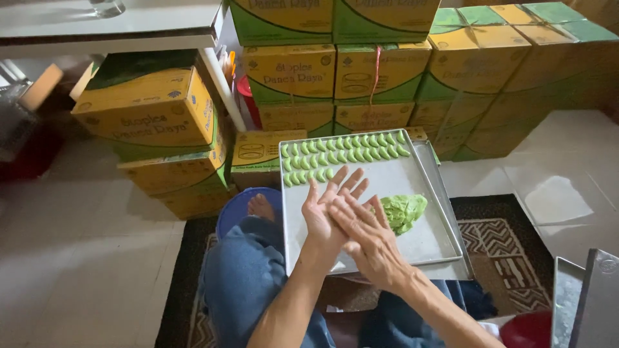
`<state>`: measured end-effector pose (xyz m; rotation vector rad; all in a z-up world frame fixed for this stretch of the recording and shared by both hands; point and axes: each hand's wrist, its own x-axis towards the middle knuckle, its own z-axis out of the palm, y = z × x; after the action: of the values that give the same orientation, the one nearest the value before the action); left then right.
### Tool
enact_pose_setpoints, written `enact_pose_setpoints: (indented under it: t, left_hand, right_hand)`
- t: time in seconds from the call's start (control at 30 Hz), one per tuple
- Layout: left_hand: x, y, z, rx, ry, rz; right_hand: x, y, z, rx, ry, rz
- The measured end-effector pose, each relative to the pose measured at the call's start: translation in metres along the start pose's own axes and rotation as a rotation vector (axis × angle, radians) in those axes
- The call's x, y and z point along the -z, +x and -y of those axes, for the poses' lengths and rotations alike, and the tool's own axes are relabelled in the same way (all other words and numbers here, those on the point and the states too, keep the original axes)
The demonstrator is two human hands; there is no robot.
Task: Shaping small pieces of green pastry dough into crescent shapes and arranging them in rows on a metal tray.
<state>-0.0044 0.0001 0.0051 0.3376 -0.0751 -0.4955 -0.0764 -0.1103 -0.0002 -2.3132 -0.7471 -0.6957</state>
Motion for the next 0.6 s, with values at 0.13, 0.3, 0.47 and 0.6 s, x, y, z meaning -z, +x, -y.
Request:
enact_pose_setpoints:
  t: [0.13, 0.3, 0.47, 0.6]
  left_hand:
    - [0.001, 0.004, 0.002, 0.004, -0.051, 0.009]
    - [0.016, 0.015, 0.009, -0.023, -0.088, -0.043]
    - [0.017, 0.017, 0.01, -0.008, -0.076, -0.02]
    - [0.033, 0.026, 0.015, -0.009, 0.09, -0.064]
  right_hand:
    - [0.0, 0.001, -0.014, -0.03, -0.021, 0.016]
    - [-0.003, 0.003, -0.033, -0.096, 0.004, -0.199]
    - [-0.005, 0.008, -0.037, -0.107, 0.013, -0.193]
    - [0.016, 0.018, -0.034, -0.132, 0.013, -0.235]
